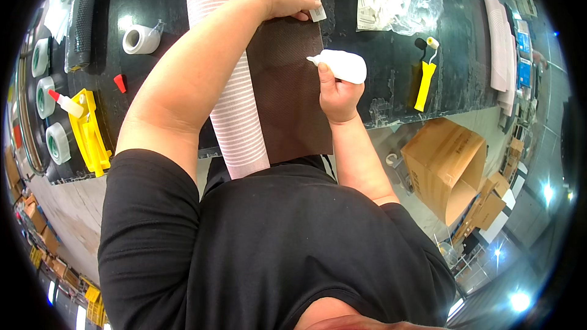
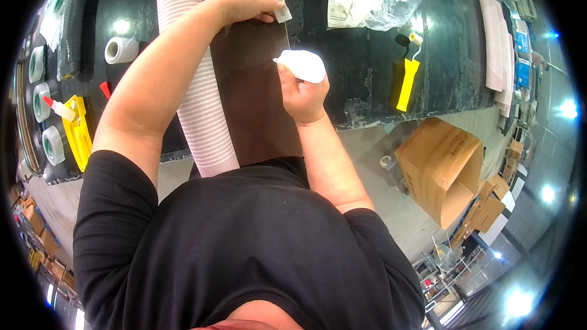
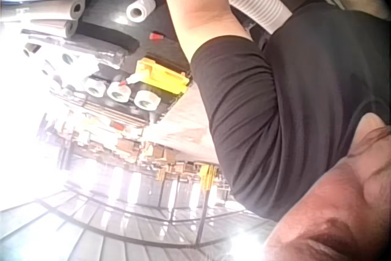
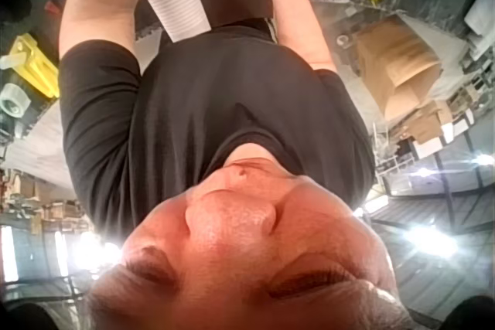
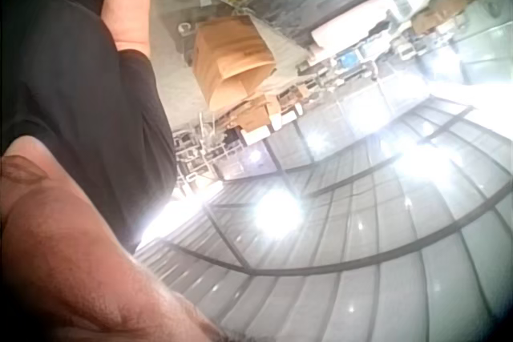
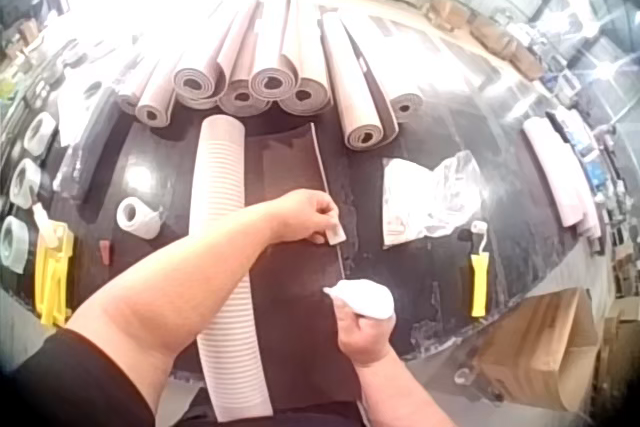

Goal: The person applies adhesive from a bottle onto small square pieces and then uses a small roller to press them onto the edges of cylindrical foam rolls.

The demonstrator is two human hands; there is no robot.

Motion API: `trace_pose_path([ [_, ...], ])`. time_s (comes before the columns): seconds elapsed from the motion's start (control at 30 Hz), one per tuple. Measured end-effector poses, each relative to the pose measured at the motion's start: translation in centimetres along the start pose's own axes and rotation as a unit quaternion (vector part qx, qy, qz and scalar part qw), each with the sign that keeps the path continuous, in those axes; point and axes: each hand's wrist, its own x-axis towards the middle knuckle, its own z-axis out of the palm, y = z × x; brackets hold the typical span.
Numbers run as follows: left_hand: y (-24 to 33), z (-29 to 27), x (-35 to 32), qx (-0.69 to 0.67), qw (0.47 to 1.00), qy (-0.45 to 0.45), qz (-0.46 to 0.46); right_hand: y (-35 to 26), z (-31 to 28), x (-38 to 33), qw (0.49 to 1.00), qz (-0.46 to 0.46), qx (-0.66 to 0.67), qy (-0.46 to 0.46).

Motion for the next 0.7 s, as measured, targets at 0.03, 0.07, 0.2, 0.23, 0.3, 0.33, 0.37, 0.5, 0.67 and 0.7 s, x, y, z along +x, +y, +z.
trace_pose_path([
  [0.03,0.0,0.0,0.0,0.0,1.0,-0.001,0.0,-0.2,0.0,0.1,1.0,0.0,0.0,0.001],
  [0.07,0.0,0.1,0.0,0.007,1.0,0.006,0.001,-0.4,0.1,0.2,1.0,-0.008,-0.013,0.002],
  [0.2,-0.3,0.0,0.2,-0.005,1.0,0.004,-0.002,-0.5,0.1,0.2,0.998,-0.033,-0.055,0.009],
  [0.23,-0.1,0.0,0.1,-0.004,1.0,0.003,-0.003,-0.3,0.0,0.1,0.998,-0.032,-0.054,0.01],
  [0.3,0.1,0.0,0.0,-0.005,1.0,0.001,0.0,0.2,0.0,0.0,0.999,-0.015,-0.049,0.019],
  [0.33,0.1,0.0,0.0,-0.005,1.0,0.0,0.0,0.1,0.0,0.0,0.999,-0.014,-0.049,0.02],
  [0.37,0.1,-0.1,-0.1,-0.01,1.0,-0.002,-0.003,0.0,0.1,0.2,0.998,-0.025,-0.058,0.026],
  [0.5,0.0,-0.1,0.0,-0.011,1.0,-0.006,-0.008,0.6,-0.1,-0.1,0.997,-0.024,-0.062,0.042],
  [0.67,0.0,-0.1,-0.1,-0.012,1.0,-0.004,-0.011,0.1,-0.2,-0.2,0.998,0.034,0.015,0.042],
  [0.7,0.1,-0.2,-0.1,-0.012,1.0,-0.007,-0.016,-0.2,-0.2,-0.1,0.991,0.085,0.091,0.042],
])
